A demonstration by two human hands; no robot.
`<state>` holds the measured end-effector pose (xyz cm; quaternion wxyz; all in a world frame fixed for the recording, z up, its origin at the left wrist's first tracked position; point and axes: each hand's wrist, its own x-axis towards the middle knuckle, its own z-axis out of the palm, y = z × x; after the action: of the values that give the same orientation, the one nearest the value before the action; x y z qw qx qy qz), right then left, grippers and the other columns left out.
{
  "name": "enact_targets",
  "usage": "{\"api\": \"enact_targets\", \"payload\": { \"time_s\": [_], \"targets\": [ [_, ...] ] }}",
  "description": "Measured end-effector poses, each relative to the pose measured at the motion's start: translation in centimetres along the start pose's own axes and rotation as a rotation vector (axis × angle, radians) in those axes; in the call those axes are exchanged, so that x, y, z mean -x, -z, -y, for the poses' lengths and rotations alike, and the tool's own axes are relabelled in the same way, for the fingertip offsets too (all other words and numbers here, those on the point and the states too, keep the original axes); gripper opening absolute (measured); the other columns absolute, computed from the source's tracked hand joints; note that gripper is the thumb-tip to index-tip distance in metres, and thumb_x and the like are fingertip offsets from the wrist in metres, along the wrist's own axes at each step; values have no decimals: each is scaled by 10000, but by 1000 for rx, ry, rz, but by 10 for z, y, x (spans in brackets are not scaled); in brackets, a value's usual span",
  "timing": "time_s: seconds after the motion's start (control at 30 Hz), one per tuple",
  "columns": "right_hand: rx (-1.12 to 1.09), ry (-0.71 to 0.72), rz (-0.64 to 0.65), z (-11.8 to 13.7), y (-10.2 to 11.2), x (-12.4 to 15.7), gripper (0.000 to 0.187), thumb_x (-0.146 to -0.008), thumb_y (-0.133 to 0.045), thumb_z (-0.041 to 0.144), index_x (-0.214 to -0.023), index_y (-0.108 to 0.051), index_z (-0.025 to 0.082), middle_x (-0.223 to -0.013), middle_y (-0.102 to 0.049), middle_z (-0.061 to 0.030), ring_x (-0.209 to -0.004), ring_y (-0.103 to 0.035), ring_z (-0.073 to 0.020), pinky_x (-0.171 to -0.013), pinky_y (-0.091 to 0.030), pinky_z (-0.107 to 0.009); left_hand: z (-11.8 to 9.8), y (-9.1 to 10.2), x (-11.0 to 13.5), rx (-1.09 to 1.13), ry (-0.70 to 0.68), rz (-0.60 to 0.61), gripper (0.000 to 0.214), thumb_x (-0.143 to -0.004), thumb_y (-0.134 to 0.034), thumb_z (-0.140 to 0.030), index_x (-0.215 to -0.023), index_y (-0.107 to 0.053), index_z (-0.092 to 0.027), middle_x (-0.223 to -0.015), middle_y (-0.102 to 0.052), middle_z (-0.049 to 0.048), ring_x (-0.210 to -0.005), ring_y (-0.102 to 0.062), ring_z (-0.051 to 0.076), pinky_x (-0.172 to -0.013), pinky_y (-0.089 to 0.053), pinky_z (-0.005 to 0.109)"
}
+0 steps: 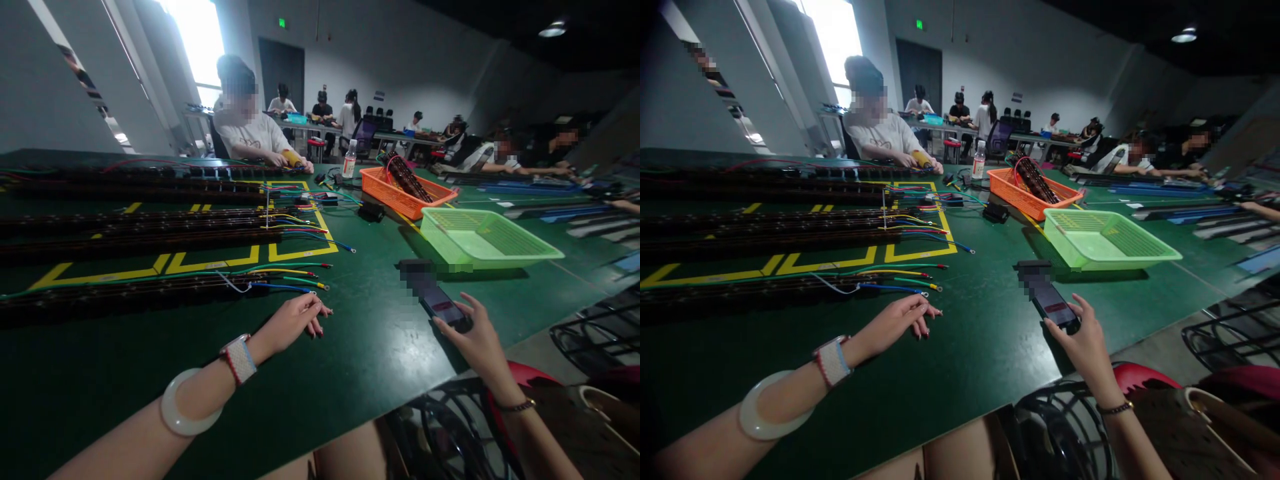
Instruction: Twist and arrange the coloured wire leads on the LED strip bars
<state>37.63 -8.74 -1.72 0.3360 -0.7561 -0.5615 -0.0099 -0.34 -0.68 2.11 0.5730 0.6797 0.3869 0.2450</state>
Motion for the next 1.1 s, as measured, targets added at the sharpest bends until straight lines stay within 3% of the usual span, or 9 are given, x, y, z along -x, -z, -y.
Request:
{"api": "enact_targets", "payload": {
  "time_s": [0.2, 0.33, 0.43, 0.57, 0.67, 0.8, 0.97, 1.1],
  "targets": [
    [70, 50, -5, -12, -2, -8, 906, -666, -606, 663, -1344, -339, 125, -1098, -616, -175, -999, -576, -319, -844, -443, -438, 1, -3, 2, -54, -18, -21, 349, -897, -364, -433, -919, -547, -136, -940, -651, 89, -691, -634, 144, -651, -500, 308],
    [169, 203, -117, -2, -5, -7, 895, -693, -576, 676, -1329, -369, 80, -1211, -538, -241, -1140, -490, -368, -935, -375, -514, 3, -5, 2, -65, -36, -37, 368, -894, -362, -454, -921, -549, -138, -912, -653, 82, -673, -626, 137, -645, -494, 300],
    [120, 392, -89, 30, -10, -6, 705, -762, -549, 616, -1277, -454, 144, -1290, -493, -193, -1261, -383, -344, -1007, -303, -539, 5, -6, 1, -57, -51, -46, 357, -885, -385, -458, -899, -544, -139, -958, -652, 94, -664, -623, 130, -625, -493, 289],
    [-119, 624, 247, 97, -26, -14, 444, -847, -520, 496, -1198, -529, 225, -1259, -541, -94, -1244, -427, -247, -1018, -341, -467, 8, -9, -1, 9, -67, -54, 328, -868, -431, -459, -858, -522, -144, -1013, -647, 109, -647, -620, 118, -585, -488, 265],
    [-253, 765, 430, 147, -51, -32, 356, -856, -532, 451, -1128, -584, 228, -1185, -593, -73, -1186, -482, -226, -1006, -363, -429, 10, -11, -2, 86, -64, -61, 318, -861, -452, -456, -847, -519, -145, -880, -662, 85, -606, -615, 116, -553, -468, 245],
    [-351, 826, 512, 200, -96, -61, 337, -862, -536, 414, -1108, -608, 195, -1108, -625, -93, -1056, -558, -214, -936, -423, -378, 11, -11, -2, 97, -55, -84, 328, -869, -434, -450, -830, -521, -136, -714, -641, 60, -553, -606, 123, -530, -451, 244],
    [-320, 919, 559, 242, -136, -76, 465, -773, -635, 463, -1153, -601, 197, -1187, -576, -124, -1090, -528, -260, -932, -408, -401, 10, -11, -1, 141, -53, -96, 360, -856, -435, -478, -837, -517, -127, -967, -650, 149, -612, -630, 131, -539, -460, 253],
    [-289, 941, 653, 255, -154, -74, 465, -737, -657, 468, -1111, -627, 193, -1105, -620, -104, -1015, -548, -255, -882, -413, -359, 12, -8, -2, 292, -30, -122, 333, -857, -443, -458, -849, -507, -131, -984, -652, 158, -617, -625, 126, -547, -453, 246]
  ]
}}
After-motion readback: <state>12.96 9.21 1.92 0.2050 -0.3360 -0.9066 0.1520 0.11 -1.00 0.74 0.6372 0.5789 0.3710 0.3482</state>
